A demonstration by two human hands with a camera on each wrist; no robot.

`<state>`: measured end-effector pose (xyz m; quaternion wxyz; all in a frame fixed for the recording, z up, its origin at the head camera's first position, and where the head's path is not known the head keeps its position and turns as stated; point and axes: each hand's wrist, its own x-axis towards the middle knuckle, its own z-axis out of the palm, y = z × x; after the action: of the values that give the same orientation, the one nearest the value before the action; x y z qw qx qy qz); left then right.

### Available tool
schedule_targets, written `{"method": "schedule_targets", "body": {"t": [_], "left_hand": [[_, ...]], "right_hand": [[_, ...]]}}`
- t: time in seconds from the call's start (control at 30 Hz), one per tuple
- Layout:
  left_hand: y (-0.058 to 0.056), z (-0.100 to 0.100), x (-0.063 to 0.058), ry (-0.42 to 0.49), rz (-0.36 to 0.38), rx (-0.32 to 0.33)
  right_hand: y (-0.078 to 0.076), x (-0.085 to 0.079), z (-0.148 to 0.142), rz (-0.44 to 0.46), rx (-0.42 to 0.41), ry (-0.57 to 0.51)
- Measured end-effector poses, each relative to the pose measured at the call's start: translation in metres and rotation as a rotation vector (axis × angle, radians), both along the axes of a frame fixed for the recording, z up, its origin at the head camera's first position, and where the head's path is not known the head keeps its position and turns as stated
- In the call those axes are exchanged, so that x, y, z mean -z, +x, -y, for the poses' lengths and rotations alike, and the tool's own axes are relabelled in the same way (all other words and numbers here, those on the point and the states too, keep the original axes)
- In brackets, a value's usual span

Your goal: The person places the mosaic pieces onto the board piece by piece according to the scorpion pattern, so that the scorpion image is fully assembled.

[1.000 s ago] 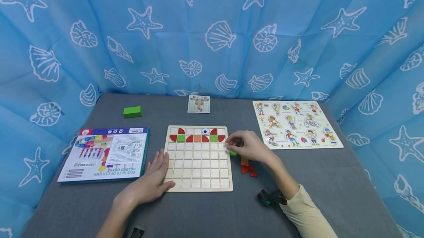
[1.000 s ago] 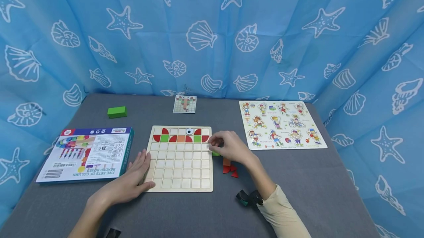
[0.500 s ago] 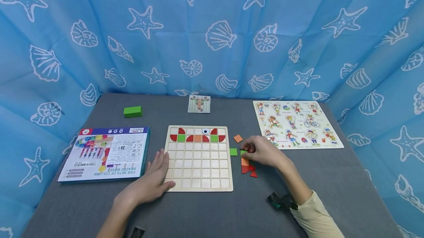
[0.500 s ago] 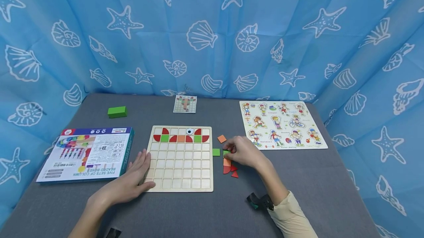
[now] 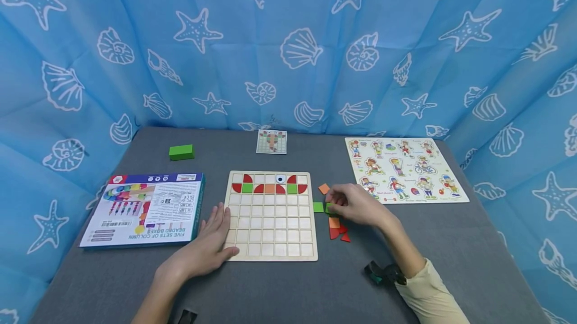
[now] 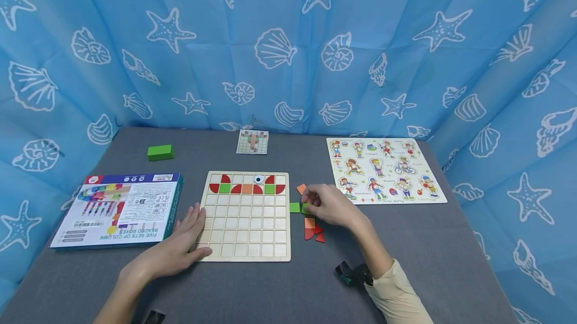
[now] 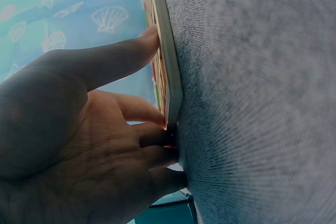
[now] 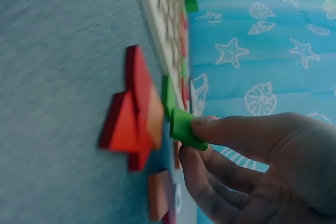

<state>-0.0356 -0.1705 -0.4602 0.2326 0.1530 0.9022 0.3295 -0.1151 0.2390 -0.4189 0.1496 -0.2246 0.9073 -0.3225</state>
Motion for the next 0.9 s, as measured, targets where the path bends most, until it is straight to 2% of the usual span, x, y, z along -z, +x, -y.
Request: {"method": "schedule_targets", "body": {"t": [0.27,0.53,0.9], "left_hand": [[0.000,0.000,0.001,-0.003,-0.003,-0.001],[0.002,0.000,-0.004,0.009,-0.003,0.001],[0.000,0.001,0.000,-0.001,0.004,0.003]], "right_hand": [[-0.001,-0.008,0.020,-0.047,-0.020,-0.116],[-0.002,-0.007,0.060,-0.053,0.001,-0.189],[-0.018,0.004,0.118,-0.077,-0.105,-0.140]]}}
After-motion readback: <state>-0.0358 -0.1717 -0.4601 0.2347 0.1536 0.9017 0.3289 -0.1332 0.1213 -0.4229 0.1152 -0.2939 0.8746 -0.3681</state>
